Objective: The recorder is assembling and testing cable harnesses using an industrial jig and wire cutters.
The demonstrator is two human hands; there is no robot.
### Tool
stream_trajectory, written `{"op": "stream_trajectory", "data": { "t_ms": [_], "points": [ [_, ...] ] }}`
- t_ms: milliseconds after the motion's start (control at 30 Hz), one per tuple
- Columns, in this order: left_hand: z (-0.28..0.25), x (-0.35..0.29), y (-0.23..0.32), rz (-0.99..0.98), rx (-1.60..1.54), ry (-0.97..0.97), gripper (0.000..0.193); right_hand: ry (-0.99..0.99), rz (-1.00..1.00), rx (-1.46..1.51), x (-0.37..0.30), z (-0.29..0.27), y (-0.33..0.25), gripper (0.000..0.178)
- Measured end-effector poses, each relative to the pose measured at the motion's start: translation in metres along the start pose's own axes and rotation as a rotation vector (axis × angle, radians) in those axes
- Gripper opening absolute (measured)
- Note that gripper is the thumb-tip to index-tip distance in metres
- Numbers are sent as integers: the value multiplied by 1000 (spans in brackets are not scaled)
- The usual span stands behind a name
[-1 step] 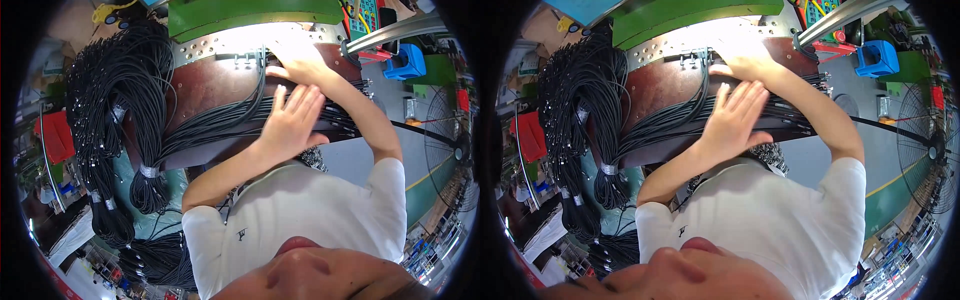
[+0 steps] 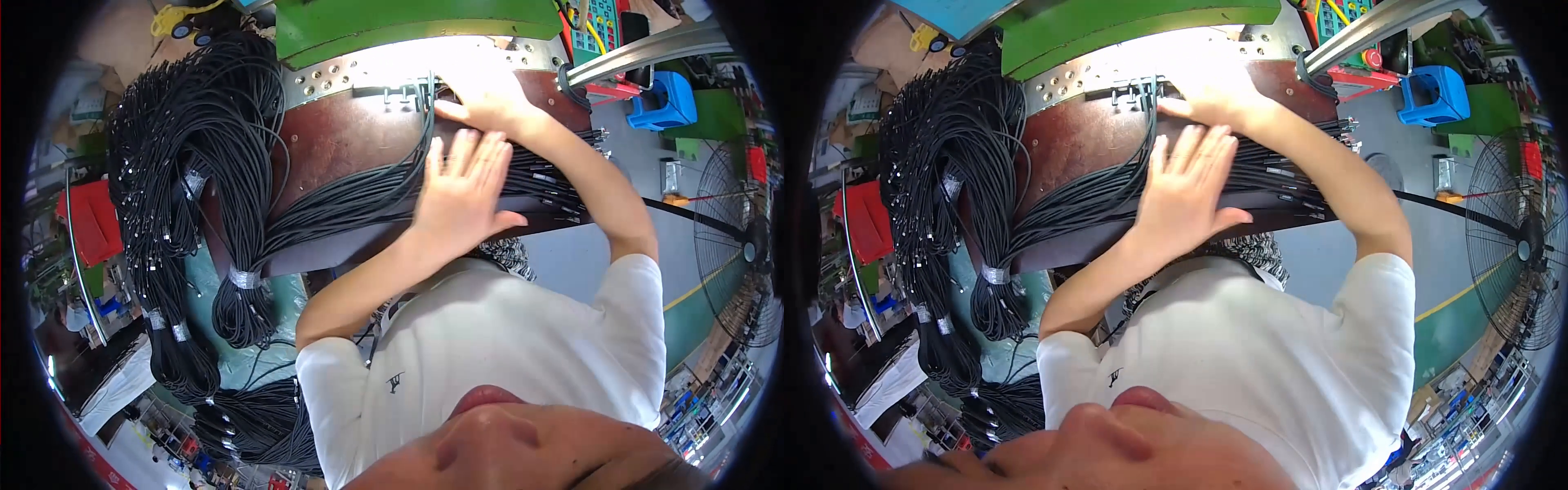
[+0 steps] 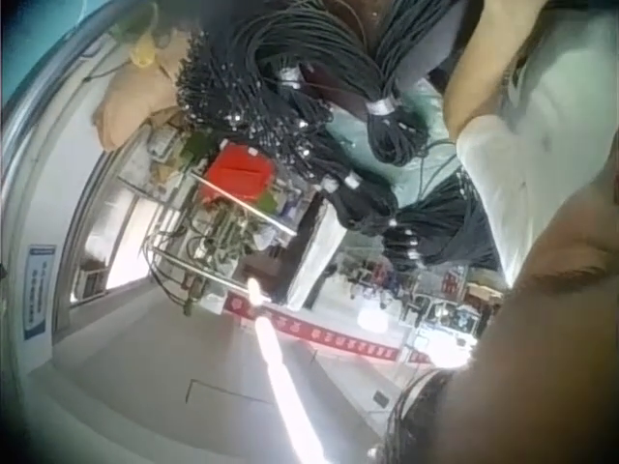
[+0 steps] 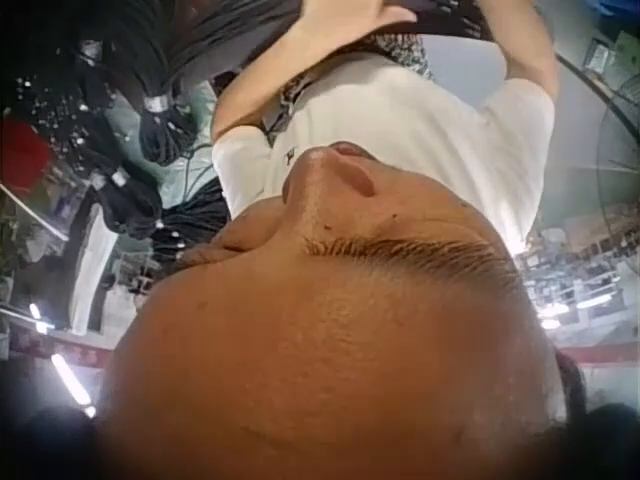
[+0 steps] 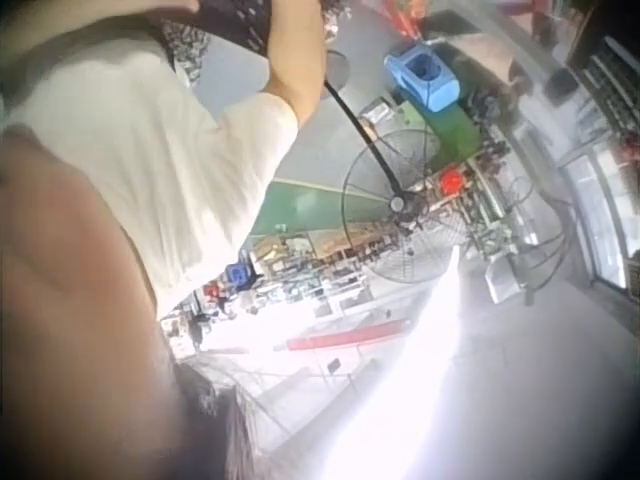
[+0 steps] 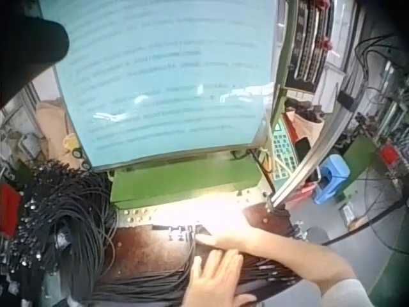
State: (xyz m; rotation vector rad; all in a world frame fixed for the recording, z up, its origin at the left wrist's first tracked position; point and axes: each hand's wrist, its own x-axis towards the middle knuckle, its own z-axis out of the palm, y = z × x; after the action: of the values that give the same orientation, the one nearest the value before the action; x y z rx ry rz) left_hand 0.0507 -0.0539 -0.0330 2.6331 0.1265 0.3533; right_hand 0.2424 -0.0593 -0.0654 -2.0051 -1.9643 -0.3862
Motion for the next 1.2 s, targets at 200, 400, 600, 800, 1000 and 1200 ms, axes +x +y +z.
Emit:
{"op": "stream_trajectory", "data": {
  "t_ms": [200,400,600,800,1000,1200],
  "points": [
    [-68,-89,-77,-441,618,-189,74,66,87,160,-31,-18,40,39],
    [-79,-67,-100,-186,297,44,23,79,349,37,-31,-19,47,30],
    [-91,-88,-99,-727,-511,275,15,275,511,-57,-144,-122,45,40],
    [-80,-38,-38,-327,576,-114,21,255,848,-140,-224,-122,2,33],
    [-31,66,-16,6,-342,-507,33,24,383,273,-178,-96,-57,28],
    [2,109,29,-482,-1144,-682,24,237,363,331,-178,-95,-37,27]
  ]
}}
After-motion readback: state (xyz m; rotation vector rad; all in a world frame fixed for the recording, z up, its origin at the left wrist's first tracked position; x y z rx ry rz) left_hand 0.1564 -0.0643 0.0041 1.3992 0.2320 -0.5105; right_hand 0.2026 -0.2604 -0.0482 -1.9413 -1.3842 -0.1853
